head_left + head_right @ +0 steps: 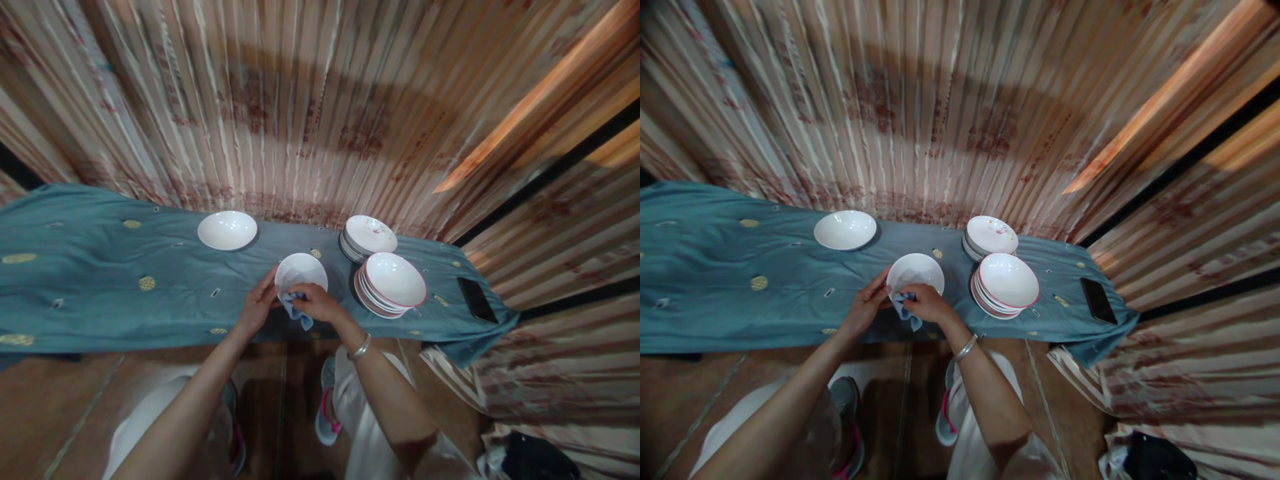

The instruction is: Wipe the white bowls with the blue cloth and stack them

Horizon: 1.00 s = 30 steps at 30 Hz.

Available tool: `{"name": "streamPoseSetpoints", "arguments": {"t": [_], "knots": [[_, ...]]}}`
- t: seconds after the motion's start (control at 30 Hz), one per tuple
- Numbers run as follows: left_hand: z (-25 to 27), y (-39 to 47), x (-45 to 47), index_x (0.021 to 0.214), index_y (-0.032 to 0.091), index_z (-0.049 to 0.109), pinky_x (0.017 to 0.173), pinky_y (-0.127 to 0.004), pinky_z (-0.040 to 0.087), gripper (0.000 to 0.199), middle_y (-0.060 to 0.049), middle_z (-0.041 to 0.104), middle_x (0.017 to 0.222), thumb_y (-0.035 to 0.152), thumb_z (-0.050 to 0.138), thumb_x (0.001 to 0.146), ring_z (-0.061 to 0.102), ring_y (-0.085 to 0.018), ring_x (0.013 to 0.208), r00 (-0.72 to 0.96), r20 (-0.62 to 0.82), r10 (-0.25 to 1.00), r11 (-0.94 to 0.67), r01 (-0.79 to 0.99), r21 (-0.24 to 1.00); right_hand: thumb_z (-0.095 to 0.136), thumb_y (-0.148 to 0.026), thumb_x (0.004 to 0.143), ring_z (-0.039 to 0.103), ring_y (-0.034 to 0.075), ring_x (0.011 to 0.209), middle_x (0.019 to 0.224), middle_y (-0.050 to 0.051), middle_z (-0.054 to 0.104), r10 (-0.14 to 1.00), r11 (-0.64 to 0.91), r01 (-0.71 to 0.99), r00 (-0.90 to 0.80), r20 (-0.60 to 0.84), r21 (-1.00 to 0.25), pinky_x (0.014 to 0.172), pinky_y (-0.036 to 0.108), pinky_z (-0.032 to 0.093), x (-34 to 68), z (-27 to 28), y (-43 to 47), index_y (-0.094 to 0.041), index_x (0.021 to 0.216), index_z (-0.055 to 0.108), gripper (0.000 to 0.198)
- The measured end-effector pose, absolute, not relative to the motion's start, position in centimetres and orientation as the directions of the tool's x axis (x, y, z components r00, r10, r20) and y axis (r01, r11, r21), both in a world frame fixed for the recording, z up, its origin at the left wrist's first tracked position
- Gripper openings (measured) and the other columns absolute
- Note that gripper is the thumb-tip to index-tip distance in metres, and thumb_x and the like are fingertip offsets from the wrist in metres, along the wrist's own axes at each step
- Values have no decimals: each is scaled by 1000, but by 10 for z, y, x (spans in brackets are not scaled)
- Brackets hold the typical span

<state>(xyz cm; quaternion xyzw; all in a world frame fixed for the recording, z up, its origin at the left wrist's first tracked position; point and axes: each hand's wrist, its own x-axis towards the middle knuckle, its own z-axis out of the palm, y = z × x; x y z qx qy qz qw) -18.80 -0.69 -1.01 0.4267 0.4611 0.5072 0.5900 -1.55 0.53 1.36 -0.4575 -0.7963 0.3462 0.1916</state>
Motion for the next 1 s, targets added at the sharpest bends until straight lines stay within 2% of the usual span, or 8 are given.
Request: {"name": "streamPoseSetpoints", "arguments": {"t": [0.17, 0.37, 0.53, 0.67, 0.83, 1.0], "knots": [[-14, -5, -190, 135, 21, 57, 82, -39, 57, 74, -8, 62, 134, 46, 73, 67, 59, -31, 116, 50, -100, 994, 107, -181, 978, 56, -16, 78, 63, 13, 74, 88, 0, 71, 918, 243, 493, -396, 33, -836, 74, 24, 49, -30, 6, 7, -16, 101, 71, 27], [-11, -6, -190, 136, 21, 57, 83, -38, 57, 74, -8, 61, 135, 48, 72, 68, 60, -31, 116, 66, -109, 992, 120, -199, 973, 54, -13, 80, 65, 17, 94, 104, 2, 71, 962, 229, 486, -246, 120, -843, 89, 29, 50, -44, 11, 4, -19, 103, 69, 29], [-6, -9, -187, 133, 24, 59, 78, -38, 59, 64, -6, 61, 135, 44, 69, 73, 60, -31, 115, 60, -122, 991, 130, -155, 979, 48, -13, 84, 57, 18, 114, 121, 6, 64, 938, 345, 550, -190, 289, -760, 103, 32, 43, -52, 21, 4, -21, 111, 64, 33], [-8, -11, -186, 132, 24, 60, 79, -42, 59, 65, -6, 61, 135, 47, 71, 72, 60, -33, 115, 75, -83, 994, 94, -157, 983, 45, -17, 89, 50, 21, 124, 127, 11, 58, 911, 397, 625, -178, 373, -672, 111, 37, 36, -52, 24, 13, -19, 114, 61, 30], [-12, -12, -187, 134, 24, 58, 83, -44, 59, 69, -7, 53, 144, 51, 70, 72, 56, -35, 121, 127, -42, 991, 66, -189, 980, 41, -17, 92, 49, 20, 124, 126, 10, 58, 899, 399, 702, -174, 401, -590, 113, 35, 35, -43, 25, 26, -19, 116, 59, 30], [-6, -15, -186, 135, 22, 57, 84, -45, 58, 72, -9, 48, 149, 52, 71, 71, 51, -37, 128, 150, -33, 988, 59, -177, 982, 40, -14, 91, 47, 22, 128, 130, 13, 57, 930, 321, 761, -140, 340, -564, 114, 40, 32, -28, 26, 34, -16, 121, 57, 34]]}}
